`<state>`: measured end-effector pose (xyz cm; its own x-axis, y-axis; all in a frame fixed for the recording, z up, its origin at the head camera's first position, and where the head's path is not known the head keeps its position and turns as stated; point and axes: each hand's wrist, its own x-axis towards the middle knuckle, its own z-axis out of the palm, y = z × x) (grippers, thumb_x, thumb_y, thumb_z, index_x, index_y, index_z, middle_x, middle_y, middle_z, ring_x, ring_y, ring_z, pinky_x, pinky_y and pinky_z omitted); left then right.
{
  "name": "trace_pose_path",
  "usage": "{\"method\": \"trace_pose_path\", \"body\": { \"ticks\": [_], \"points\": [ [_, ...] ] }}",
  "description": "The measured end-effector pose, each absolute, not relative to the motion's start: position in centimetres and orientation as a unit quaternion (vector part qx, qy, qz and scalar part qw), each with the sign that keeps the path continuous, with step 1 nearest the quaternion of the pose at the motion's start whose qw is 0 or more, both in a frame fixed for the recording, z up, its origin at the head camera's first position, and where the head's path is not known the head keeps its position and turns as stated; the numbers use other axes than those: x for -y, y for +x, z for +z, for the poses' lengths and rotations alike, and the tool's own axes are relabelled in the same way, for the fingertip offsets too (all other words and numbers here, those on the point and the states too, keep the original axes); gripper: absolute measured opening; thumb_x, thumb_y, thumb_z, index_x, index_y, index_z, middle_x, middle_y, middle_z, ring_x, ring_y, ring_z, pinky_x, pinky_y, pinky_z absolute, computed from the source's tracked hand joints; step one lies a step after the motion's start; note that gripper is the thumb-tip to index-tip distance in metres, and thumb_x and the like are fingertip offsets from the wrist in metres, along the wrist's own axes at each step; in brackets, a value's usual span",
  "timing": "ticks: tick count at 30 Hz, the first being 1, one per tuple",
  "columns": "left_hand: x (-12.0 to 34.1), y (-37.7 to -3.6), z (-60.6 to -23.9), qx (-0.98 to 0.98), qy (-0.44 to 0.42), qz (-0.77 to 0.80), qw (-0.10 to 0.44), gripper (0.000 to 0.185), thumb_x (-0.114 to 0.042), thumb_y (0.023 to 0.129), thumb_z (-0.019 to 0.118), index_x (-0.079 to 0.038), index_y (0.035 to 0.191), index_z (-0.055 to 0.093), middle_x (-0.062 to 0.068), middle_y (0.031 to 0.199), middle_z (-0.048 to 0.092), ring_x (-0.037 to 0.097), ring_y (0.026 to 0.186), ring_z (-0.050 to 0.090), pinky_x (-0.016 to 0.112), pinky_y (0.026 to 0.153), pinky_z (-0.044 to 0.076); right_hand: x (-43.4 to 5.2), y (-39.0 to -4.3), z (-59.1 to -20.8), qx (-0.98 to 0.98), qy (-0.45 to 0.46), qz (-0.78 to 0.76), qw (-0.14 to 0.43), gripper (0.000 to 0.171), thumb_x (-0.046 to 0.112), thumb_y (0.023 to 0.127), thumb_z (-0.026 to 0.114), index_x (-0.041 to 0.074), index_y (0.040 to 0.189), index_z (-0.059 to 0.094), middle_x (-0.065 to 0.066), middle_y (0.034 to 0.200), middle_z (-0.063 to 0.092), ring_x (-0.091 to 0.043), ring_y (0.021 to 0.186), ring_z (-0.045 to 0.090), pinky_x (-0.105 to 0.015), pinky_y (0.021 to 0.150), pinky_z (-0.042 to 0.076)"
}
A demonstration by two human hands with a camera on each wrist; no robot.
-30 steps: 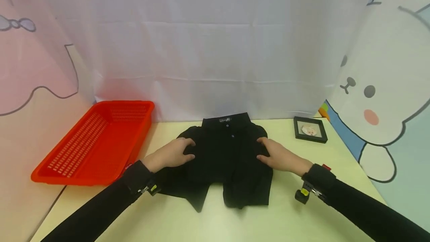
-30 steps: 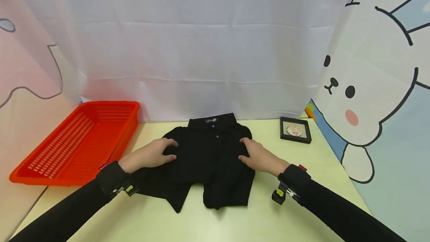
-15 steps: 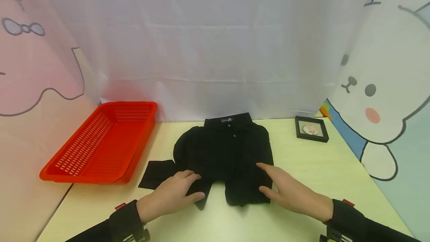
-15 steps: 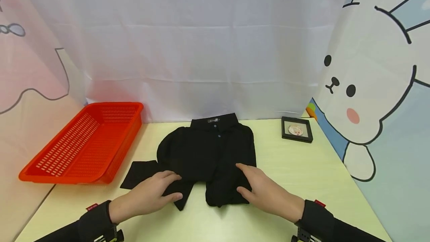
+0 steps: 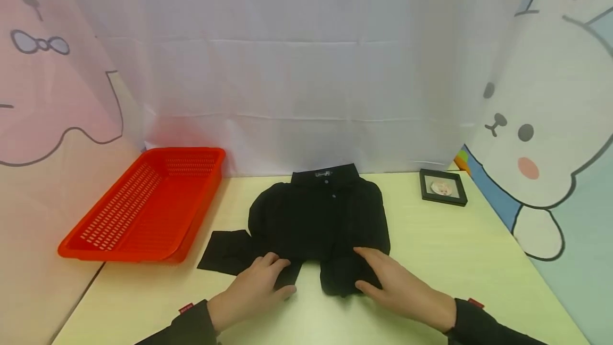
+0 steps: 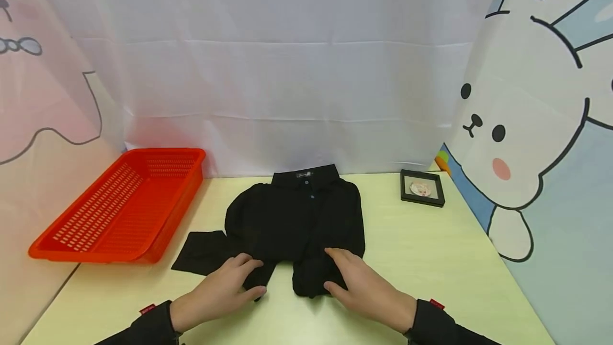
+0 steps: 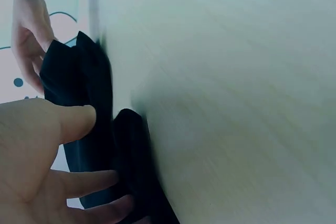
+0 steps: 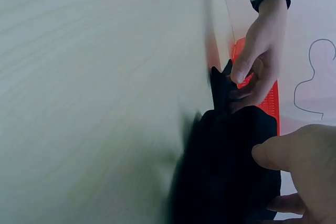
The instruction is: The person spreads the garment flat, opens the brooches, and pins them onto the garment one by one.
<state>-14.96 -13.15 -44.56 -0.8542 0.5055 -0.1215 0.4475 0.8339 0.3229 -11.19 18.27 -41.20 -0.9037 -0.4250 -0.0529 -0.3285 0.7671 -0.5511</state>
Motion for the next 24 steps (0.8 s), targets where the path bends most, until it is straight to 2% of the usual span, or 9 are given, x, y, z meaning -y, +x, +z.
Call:
{"method": "trace_pose_path", "body": {
  "ticks": [4, 7, 10, 12, 17, 19, 24],
  "points": [
    [12.8, -15.5, -45.3, -0.953, 0.272, 0.110, 0.077, 0.056, -0.050, 0.083, 0.070, -0.009, 0.122, 0.063, 0.004, 0.104, 0.055, 0.016, 0.084, 0.048, 0.028, 0.064, 0.045, -17.7, -11.5, -42.4, -0.941, -0.223, -0.242, 0.084, 0.062, 0.038, 0.091, 0.065, 0.002, 0.138, 0.047, -0.017, 0.138, 0.047, -0.034, 0.125, 0.051, -0.046, 0.095, 0.048],
    [12.5, -15.8, -45.6, -0.953, 0.282, 0.091, 0.058, 0.053, -0.047, 0.081, 0.073, -0.009, 0.117, 0.064, 0.004, 0.100, 0.055, 0.017, 0.082, 0.047, 0.028, 0.062, 0.044, -17.4, -11.7, -43.3, -0.944, -0.254, -0.201, 0.067, 0.063, 0.040, 0.087, 0.069, 0.000, 0.133, 0.051, -0.019, 0.132, 0.048, -0.036, 0.116, 0.055, -0.043, 0.086, 0.053],
    [12.4, -16.3, -45.5, -0.955, 0.278, 0.091, 0.048, 0.044, -0.041, 0.078, 0.078, -0.010, 0.105, 0.065, 0.003, 0.092, 0.055, 0.018, 0.078, 0.048, 0.029, 0.061, 0.045, -17.4, -12.2, -43.8, -0.944, -0.284, -0.163, 0.042, 0.056, 0.033, 0.083, 0.076, 0.003, 0.125, 0.056, -0.014, 0.120, 0.051, -0.028, 0.102, 0.056, -0.037, 0.077, 0.054],
    [12.3, -16.7, -45.5, -0.956, 0.274, 0.097, 0.046, 0.034, -0.035, 0.076, 0.080, -0.011, 0.095, 0.066, 0.000, 0.085, 0.054, 0.017, 0.074, 0.050, 0.029, 0.060, 0.045, -17.6, -12.8, -43.8, -0.941, -0.298, -0.158, 0.037, 0.043, 0.024, 0.081, 0.078, 0.005, 0.115, 0.060, -0.007, 0.107, 0.053, -0.020, 0.091, 0.055, -0.033, 0.073, 0.052],
    [12.6, -18.1, -45.4, -0.950, 0.277, 0.131, 0.066, 0.018, -0.020, 0.072, 0.082, -0.012, 0.079, 0.067, -0.003, 0.073, 0.055, 0.011, 0.066, 0.052, 0.025, 0.057, 0.045, -18.8, -14.2, -43.6, -0.923, -0.325, -0.187, 0.084, 0.015, 0.008, 0.082, 0.074, 0.010, 0.092, 0.063, 0.002, 0.085, 0.056, -0.008, 0.077, 0.055, -0.023, 0.065, 0.049],
    [13.0, -18.5, -45.2, -0.944, 0.284, 0.147, 0.081, 0.016, -0.016, 0.072, 0.083, -0.011, 0.077, 0.068, -0.005, 0.071, 0.056, 0.008, 0.064, 0.051, 0.022, 0.057, 0.045, -19.3, -14.4, -43.4, -0.917, -0.331, -0.196, 0.104, 0.012, 0.005, 0.082, 0.073, 0.011, 0.087, 0.063, 0.003, 0.081, 0.057, -0.004, 0.073, 0.054, -0.021, 0.062, 0.047],
    [14.4, -19.1, -44.9, -0.940, 0.288, 0.159, 0.088, 0.016, -0.011, 0.071, 0.083, -0.012, 0.075, 0.067, -0.006, 0.071, 0.057, 0.005, 0.064, 0.051, 0.020, 0.057, 0.045, -20.9, -14.7, -42.5, -0.917, -0.328, -0.184, 0.133, 0.018, 0.002, 0.080, 0.073, 0.012, 0.078, 0.059, 0.008, 0.072, 0.052, -0.001, 0.064, 0.039, -0.020, 0.057, 0.038]
  ]
}}
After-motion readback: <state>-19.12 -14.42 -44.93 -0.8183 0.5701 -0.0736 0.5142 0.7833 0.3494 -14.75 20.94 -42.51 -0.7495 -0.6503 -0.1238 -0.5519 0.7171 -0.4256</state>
